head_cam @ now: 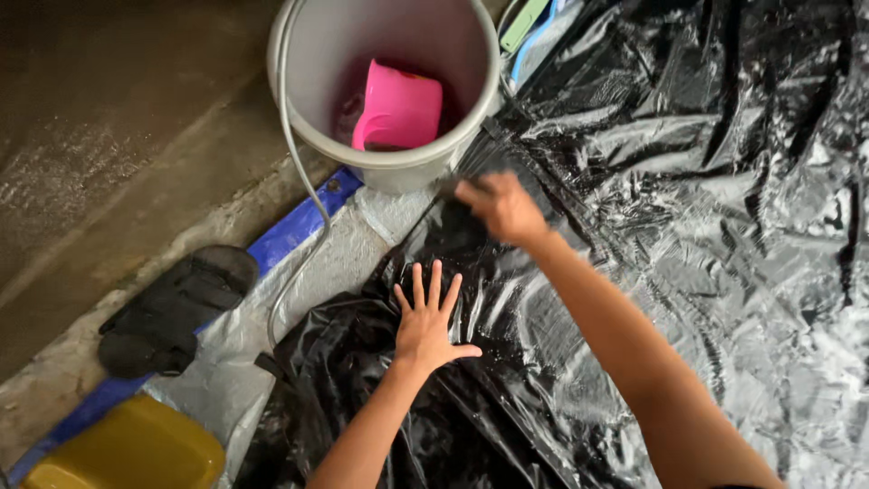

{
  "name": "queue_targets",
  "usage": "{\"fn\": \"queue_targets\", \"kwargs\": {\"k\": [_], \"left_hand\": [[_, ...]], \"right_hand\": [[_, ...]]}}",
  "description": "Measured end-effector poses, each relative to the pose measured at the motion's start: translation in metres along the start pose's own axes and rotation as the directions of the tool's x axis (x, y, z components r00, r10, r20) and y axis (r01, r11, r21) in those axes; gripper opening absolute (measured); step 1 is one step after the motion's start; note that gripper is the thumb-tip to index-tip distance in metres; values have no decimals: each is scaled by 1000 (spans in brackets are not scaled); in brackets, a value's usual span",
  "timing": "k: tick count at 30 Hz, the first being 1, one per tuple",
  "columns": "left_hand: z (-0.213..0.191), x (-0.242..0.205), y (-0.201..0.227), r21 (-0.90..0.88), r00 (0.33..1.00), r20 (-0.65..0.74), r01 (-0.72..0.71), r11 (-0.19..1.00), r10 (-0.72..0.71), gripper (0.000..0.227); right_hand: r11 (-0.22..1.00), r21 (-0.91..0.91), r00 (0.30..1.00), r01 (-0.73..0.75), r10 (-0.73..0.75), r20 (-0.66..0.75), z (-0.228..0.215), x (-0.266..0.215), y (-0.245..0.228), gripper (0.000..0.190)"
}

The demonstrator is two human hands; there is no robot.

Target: The person cleans a large black plastic sheet spread on the floor by scrubbing it with a brush and soapy water, moving across different sections of the material.

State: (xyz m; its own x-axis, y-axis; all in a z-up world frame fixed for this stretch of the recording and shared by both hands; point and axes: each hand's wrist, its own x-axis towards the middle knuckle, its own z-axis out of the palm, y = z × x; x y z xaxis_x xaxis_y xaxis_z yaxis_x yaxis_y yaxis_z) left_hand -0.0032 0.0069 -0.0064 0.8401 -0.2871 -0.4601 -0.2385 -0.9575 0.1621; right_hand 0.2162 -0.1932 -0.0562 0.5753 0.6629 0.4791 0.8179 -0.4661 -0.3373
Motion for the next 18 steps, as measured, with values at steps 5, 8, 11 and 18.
{"fn": "queue_targets", "kwargs": {"k": [5,8,11,18], "left_hand": [[0,1,0,-4,1000,-19,1,1000,-1,145],[4,4,-2,1,999,-33,15,1000,-15,145],[19,9,-6,22,1000,-24,7,1000,-6,145],[14,-1,-18,-49,989,-146,0,999,-7,125]], "right_hand": [[986,-137,995,99,-98,14,-1,-1,-17,25],[945,-324,997,-51,30,-69,19,6,-34,23],[969,-247,998,27,-41,-55,40,-1,-77,36],[927,-356,985,-118,66,-157,24,-1,-75,43]]}}
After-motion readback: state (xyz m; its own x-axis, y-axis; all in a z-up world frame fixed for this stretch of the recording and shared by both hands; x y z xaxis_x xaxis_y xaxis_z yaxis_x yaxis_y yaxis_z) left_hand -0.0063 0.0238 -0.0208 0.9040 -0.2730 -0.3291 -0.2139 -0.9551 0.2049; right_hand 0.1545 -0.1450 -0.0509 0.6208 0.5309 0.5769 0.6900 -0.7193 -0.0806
